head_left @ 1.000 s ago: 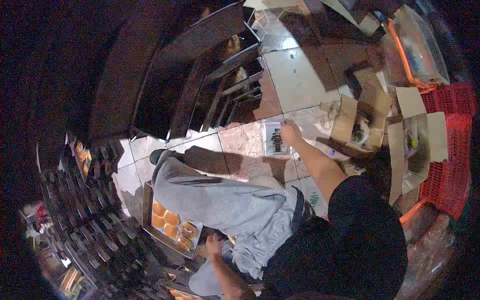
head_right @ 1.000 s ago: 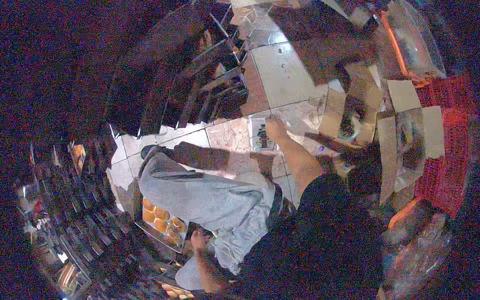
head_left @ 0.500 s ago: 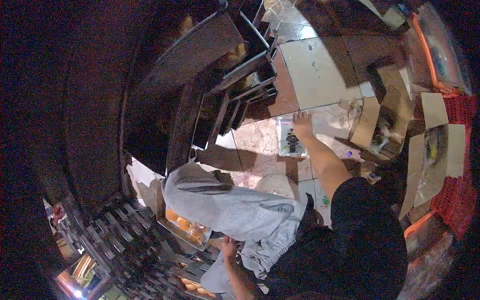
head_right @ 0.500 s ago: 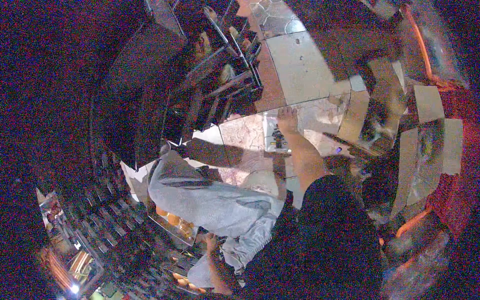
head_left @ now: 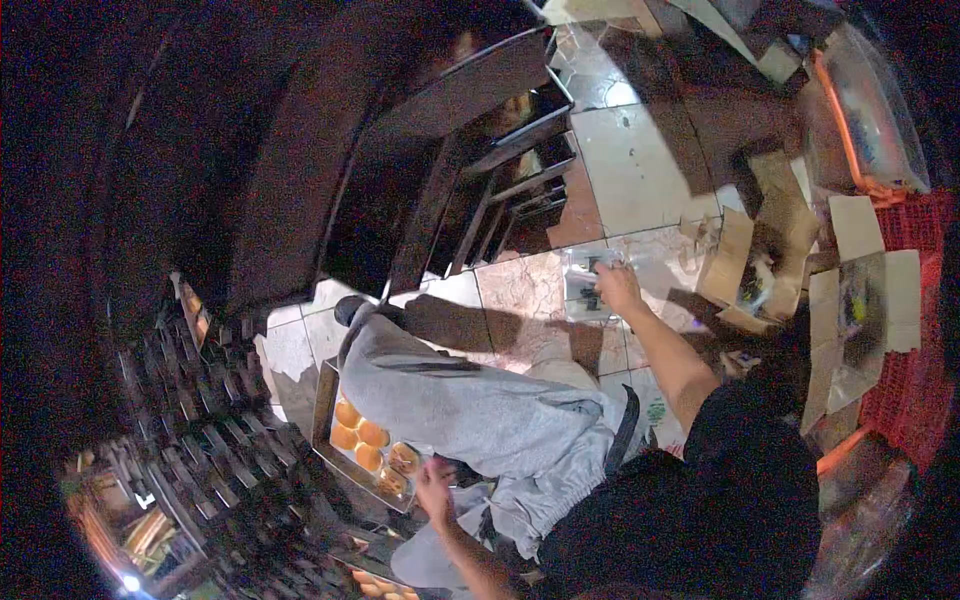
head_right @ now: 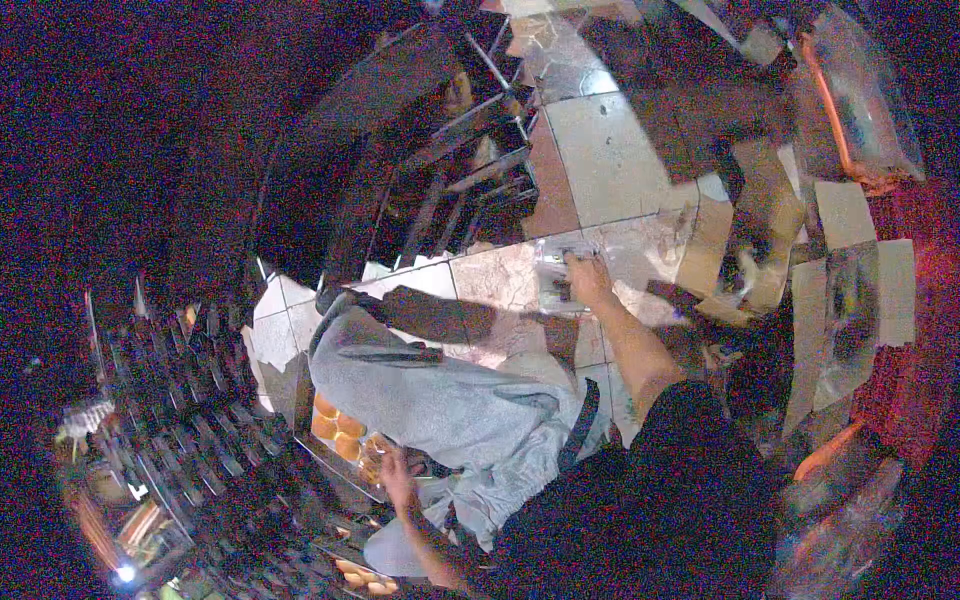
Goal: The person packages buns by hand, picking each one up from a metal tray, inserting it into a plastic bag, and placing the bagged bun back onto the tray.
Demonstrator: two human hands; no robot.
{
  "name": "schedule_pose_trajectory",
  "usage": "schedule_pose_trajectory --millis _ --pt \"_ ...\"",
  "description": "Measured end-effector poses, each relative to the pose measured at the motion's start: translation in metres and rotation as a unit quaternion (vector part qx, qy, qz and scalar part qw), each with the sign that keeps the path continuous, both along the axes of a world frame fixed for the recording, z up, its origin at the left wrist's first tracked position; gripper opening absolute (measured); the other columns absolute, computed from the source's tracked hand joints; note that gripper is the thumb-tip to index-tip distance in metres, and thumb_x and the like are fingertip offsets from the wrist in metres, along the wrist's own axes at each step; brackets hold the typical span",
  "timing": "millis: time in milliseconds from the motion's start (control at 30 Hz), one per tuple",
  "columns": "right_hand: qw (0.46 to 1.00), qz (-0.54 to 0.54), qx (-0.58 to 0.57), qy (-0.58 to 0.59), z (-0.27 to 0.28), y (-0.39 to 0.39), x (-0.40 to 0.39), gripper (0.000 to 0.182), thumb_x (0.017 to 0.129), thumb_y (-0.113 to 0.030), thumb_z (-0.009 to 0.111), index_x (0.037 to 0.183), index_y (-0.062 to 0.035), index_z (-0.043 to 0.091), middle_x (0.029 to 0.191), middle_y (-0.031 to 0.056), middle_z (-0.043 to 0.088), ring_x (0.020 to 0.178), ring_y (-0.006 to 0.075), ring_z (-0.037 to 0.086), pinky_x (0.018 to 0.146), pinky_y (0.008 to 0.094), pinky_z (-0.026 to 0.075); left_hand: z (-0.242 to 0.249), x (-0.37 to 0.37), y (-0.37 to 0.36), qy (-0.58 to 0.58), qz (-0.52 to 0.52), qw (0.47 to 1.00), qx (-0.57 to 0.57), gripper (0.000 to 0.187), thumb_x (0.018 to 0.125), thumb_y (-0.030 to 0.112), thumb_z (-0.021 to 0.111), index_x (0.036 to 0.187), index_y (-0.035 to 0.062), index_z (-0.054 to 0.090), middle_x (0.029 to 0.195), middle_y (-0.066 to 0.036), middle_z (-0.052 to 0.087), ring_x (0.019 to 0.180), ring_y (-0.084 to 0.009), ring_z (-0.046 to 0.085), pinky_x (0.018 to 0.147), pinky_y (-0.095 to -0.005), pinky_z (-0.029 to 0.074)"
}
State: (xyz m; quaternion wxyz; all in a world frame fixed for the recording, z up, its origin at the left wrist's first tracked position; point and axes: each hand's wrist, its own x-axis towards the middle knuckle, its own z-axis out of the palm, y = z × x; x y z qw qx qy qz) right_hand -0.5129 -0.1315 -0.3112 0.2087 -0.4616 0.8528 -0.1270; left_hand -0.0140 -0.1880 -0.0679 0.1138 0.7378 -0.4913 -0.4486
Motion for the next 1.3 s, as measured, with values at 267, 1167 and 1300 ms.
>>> schedule_pose_trajectory --millis 267,1167,1300 --pt "0.997 -0.006 -0.061 -0.056 0.075 -0.028 0.008 0.027 0.085 -0.019 0.072 0.109 -0.0072 0.070 0.097 0.0199 0.072 0.095 0.0393 0.069 0.083 0.0518 0.054 0.056 -0.059 -0.037 0.124 0.043 0.982 -0.134 0.025 0.106 0.023 0.054 0.098 0.0007 0.062 0.085 -0.005 0.066 0.072 -0.0114 0.059 0.068 -0.0267 0.049" --pt "0.673 0.694 -0.199 -0.160 0.316 -0.119 0.311 0.087 0.075 -0.044 0.083 0.146 -0.0106 0.046 0.153 0.0183 0.041 0.145 0.0391 0.034 0.116 0.0569 0.027 0.035 0.038 0.066 0.232 0.194 0.924 -0.235 0.042 0.096 0.016 0.062 0.129 -0.0001 0.042 0.118 -0.021 0.061 0.110 -0.0251 0.059 0.096 -0.0407 0.048" --pt "0.608 0.774 -0.025 -0.175 0.261 -0.217 0.354 0.094 0.078 -0.034 0.084 0.151 -0.0015 0.035 0.143 0.0195 0.054 0.127 0.0338 0.055 0.109 0.0449 0.041 0.040 0.042 0.065 0.279 0.102 0.927 -0.231 0.072 0.098 0.015 0.065 0.153 -0.0052 0.023 0.136 -0.014 0.053 0.123 -0.0183 0.053 0.104 -0.0330 0.046"
